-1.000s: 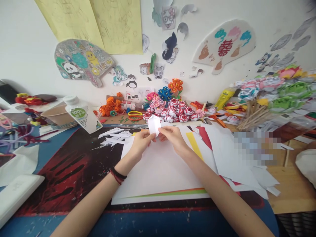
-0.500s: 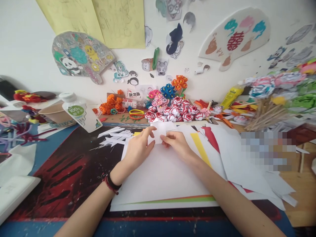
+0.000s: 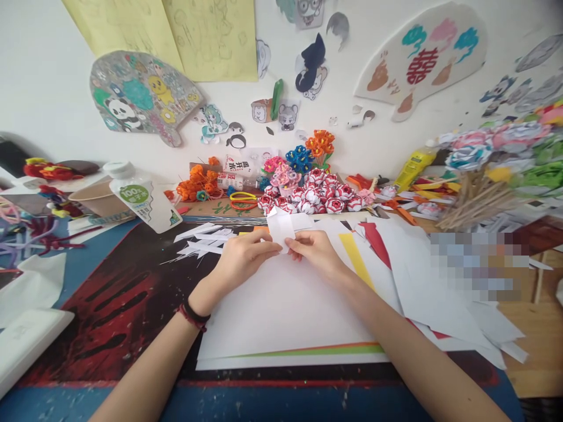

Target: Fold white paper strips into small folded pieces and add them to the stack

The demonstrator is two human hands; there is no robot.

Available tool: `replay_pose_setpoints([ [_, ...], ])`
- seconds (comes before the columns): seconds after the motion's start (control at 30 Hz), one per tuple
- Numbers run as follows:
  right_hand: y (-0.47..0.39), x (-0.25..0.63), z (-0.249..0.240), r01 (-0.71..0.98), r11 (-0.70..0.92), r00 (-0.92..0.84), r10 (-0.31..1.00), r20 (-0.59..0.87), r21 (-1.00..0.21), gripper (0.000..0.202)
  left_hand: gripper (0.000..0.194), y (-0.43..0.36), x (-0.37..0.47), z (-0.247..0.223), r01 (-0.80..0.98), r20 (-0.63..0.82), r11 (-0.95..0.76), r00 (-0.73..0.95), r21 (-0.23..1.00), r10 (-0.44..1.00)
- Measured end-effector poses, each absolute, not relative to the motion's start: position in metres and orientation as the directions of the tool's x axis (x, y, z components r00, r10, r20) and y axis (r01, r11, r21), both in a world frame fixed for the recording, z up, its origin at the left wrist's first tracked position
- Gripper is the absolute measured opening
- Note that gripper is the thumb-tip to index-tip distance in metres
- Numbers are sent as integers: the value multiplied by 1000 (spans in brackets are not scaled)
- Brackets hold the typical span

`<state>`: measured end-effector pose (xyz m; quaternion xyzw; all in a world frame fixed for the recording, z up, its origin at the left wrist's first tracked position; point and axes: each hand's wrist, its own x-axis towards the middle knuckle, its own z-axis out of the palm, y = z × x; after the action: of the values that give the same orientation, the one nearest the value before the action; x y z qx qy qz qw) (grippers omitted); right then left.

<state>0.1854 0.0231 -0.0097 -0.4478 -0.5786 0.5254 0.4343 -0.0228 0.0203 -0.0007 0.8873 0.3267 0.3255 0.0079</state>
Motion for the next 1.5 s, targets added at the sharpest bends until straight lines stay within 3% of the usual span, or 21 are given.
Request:
replay_pose_setpoints([
  [0.13, 23, 185, -11, 6, 62, -244, 968, 58, -998, 40, 16, 21, -20, 1, 540, 568, -748, 501, 386, 654],
  [0.23, 22, 185, -7, -22, 58, -269, 961, 62, -998, 40, 15, 20, -18, 3, 537, 568, -723, 460, 434, 683],
  [0.63, 19, 185, -4, -72, -14, -283, 959, 7, -997, 30, 16, 16, -15, 7, 483, 645, -776, 451, 406, 617],
  [0.93, 17, 187, -4, -125, -113, -424, 904, -49, -986, 27, 22, 14, -15, 11, 403, 609, -808, 530, 431, 589],
  [1.13, 15, 185, -2, -112, -72, -379, 925, -25, -991, 32, 13, 8, -9, 16, 552, 631, -724, 399, 414, 665],
  [1.3, 15, 184, -6, -154, -22, -333, 943, 31, -988, 32, 45, 6, -3, 11, 549, 626, -608, 185, 574, 758],
  [1.5, 15, 183, -8, -200, -1, -311, 948, 62, -980, 35, 17, 3, 5, 7, 493, 380, -409, 164, 768, 910],
])
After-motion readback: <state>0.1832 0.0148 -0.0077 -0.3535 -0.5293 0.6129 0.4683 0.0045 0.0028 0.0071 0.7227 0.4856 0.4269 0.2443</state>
